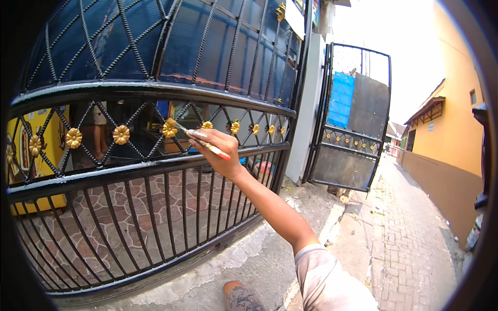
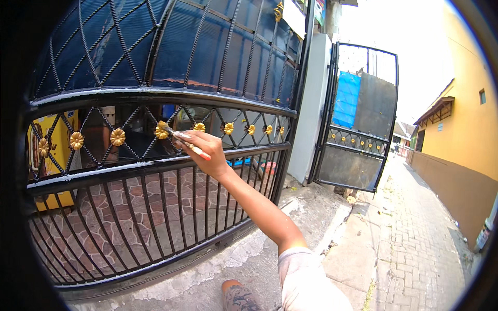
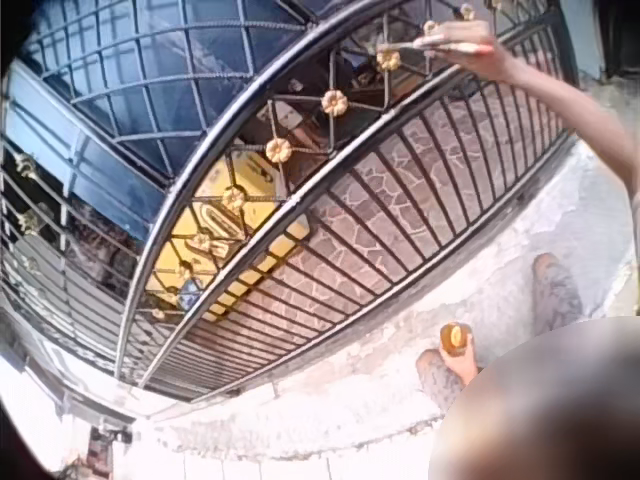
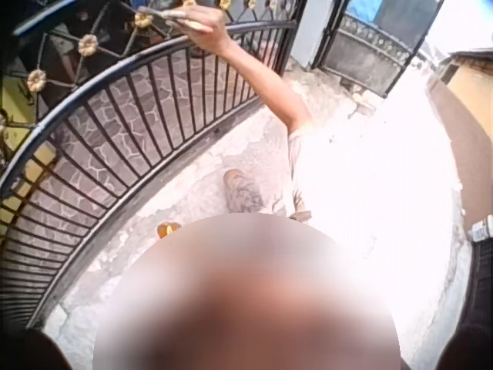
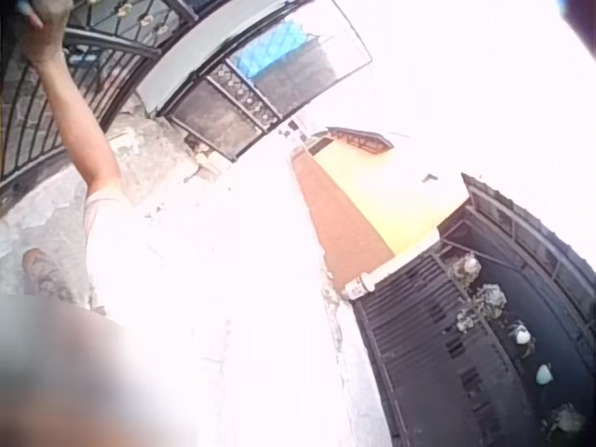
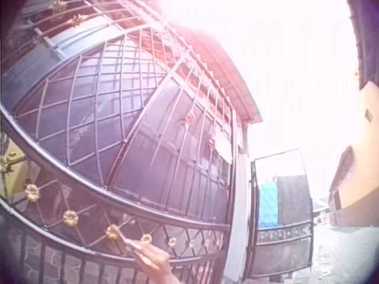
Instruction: The person paints gold decorative flower elements on a black metal gate using a paintbrush and a small container of gold paint. They repeatedly dip the brush into the paint and apply it to the flowers on the gate.
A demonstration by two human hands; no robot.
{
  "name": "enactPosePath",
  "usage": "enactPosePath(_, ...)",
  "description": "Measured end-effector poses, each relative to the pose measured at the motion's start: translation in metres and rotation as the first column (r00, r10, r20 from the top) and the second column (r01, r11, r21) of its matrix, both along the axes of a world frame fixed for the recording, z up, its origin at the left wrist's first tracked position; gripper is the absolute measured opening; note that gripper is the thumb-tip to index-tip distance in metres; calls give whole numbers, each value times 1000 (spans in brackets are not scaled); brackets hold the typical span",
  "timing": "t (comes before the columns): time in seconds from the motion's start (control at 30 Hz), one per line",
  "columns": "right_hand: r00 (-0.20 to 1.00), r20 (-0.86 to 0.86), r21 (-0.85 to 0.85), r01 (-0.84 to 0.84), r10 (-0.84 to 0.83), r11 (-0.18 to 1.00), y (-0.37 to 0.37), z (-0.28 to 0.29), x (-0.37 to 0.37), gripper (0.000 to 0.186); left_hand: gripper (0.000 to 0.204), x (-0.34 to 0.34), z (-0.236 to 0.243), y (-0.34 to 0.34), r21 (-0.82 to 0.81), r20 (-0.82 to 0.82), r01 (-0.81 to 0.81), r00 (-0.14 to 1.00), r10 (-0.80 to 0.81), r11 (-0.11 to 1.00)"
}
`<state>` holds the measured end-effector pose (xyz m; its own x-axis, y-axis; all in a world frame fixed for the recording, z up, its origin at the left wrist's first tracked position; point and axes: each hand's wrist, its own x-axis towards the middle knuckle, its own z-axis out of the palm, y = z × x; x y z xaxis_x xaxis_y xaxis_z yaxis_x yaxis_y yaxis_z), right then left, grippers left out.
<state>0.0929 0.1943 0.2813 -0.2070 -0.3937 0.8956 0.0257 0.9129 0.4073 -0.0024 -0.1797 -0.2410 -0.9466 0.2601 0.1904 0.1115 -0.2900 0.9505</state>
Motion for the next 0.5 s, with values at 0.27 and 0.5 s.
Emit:
enactPosePath(0.27,994,20,-16,-107,107,994,-2,-3,3,27,84,2,-20,5,-165,38,14,999,-7,986)
enactPosePath(0.5,994,-57,-91,-103,98,990,-5,-5,2,27,87,2,-18,1,-270,9,-26,1000,29,963)
